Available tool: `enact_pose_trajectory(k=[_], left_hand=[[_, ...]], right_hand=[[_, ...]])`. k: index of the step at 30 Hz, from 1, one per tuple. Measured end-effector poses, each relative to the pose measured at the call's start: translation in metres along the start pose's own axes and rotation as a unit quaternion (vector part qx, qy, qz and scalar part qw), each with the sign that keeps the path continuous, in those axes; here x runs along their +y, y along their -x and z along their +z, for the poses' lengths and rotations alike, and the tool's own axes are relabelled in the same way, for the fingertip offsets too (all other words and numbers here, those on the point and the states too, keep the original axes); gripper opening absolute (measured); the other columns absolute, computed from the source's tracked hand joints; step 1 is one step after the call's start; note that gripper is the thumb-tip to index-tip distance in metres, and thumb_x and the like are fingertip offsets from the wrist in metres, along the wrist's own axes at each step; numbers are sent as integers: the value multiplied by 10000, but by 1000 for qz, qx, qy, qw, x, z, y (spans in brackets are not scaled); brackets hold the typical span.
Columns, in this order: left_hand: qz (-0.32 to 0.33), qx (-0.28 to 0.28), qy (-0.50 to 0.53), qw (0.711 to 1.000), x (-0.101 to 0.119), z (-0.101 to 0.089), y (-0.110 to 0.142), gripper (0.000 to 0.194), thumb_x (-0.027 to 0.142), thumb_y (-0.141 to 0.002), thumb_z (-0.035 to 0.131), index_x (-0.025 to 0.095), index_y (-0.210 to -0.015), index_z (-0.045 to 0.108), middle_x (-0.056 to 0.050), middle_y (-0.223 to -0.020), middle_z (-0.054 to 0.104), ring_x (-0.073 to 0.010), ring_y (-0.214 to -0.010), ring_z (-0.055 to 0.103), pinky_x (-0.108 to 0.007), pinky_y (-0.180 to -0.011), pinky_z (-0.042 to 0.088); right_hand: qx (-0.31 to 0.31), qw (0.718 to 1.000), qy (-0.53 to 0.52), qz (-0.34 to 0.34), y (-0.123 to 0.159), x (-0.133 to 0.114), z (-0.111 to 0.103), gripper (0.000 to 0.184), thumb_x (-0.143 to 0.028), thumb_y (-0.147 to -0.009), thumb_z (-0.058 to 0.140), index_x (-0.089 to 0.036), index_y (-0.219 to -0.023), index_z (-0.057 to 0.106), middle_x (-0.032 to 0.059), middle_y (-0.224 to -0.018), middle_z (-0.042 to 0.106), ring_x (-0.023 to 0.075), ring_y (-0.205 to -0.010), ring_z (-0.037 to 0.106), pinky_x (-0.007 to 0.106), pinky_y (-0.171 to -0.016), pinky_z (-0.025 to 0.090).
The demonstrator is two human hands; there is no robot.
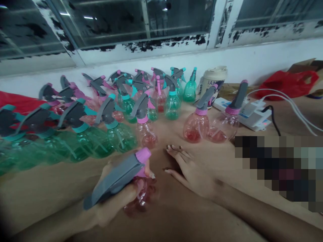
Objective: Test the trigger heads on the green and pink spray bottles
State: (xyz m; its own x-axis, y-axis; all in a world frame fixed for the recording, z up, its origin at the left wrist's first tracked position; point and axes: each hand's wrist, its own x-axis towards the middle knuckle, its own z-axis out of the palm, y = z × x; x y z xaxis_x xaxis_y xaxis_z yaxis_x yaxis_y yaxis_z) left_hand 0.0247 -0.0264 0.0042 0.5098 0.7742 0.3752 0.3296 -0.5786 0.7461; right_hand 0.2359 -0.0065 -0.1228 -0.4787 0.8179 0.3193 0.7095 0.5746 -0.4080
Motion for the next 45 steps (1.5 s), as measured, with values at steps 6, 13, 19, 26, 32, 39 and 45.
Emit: enact_pose_trajectory(k=[6,13,19,26,32,39,45], left_hand=[[-10,-7,3,1000,2,1,-7,264,68,-585,436,218,-757,568,34,-665,570,-136,-574,555,-262,-608,499],[4,-11,-14,1000,2,3,-4,192,83,-612,453,211,-725,540,17,-681,591,-145,-594,574,-265,-607,502],[-17,-8,31,999,2,4,-3,358,66,-607,452,233,-893,587,25,-730,608,-131,-603,590,-251,-624,520],[-7,-6,70,997,0,5,-2,445,28,-585,455,220,-964,584,34,-738,585,-118,-592,580,-230,-588,506],[-32,14,39,999,2,4,-1,306,43,-578,458,221,-809,554,35,-690,587,-139,-596,564,-257,-597,499],[-48,12,45,998,3,3,1,281,86,-654,481,240,-873,565,24,-736,604,-148,-622,604,-278,-631,525],[-63,4,16,998,4,1,2,149,156,-761,476,238,-880,513,46,-623,595,-139,-563,607,-268,-633,532]], right_hand=[[-7,1000,-23,4,-1,0,-1,493,-435,-905,433,-174,-1321,387,138,-1327,501,266,-1274,410,495,-1040,361],[-34,998,-44,9,-1,0,-5,533,-440,-910,425,-178,-1363,321,148,-1345,478,274,-1279,399,504,-1025,370],[-40,998,-53,7,-2,-1,-9,504,-443,-913,414,-189,-1344,354,139,-1238,560,265,-1199,486,506,-1002,389],[-37,998,-46,0,-2,-1,-9,476,-438,-920,400,-179,-1319,404,150,-1236,563,276,-1192,494,510,-979,414],[-36,998,-46,-1,-3,0,-10,547,-452,-896,453,-190,-1361,331,141,-1334,491,274,-1273,412,504,-1026,376],[-34,999,-21,-14,-2,2,-9,510,-451,-899,446,-199,-1340,388,122,-1372,465,271,-1302,372,503,-1047,352],[-44,999,-25,-9,-3,0,-11,533,-451,-901,443,-174,-1350,363,131,-1390,442,253,-1317,349,485,-1064,337]])
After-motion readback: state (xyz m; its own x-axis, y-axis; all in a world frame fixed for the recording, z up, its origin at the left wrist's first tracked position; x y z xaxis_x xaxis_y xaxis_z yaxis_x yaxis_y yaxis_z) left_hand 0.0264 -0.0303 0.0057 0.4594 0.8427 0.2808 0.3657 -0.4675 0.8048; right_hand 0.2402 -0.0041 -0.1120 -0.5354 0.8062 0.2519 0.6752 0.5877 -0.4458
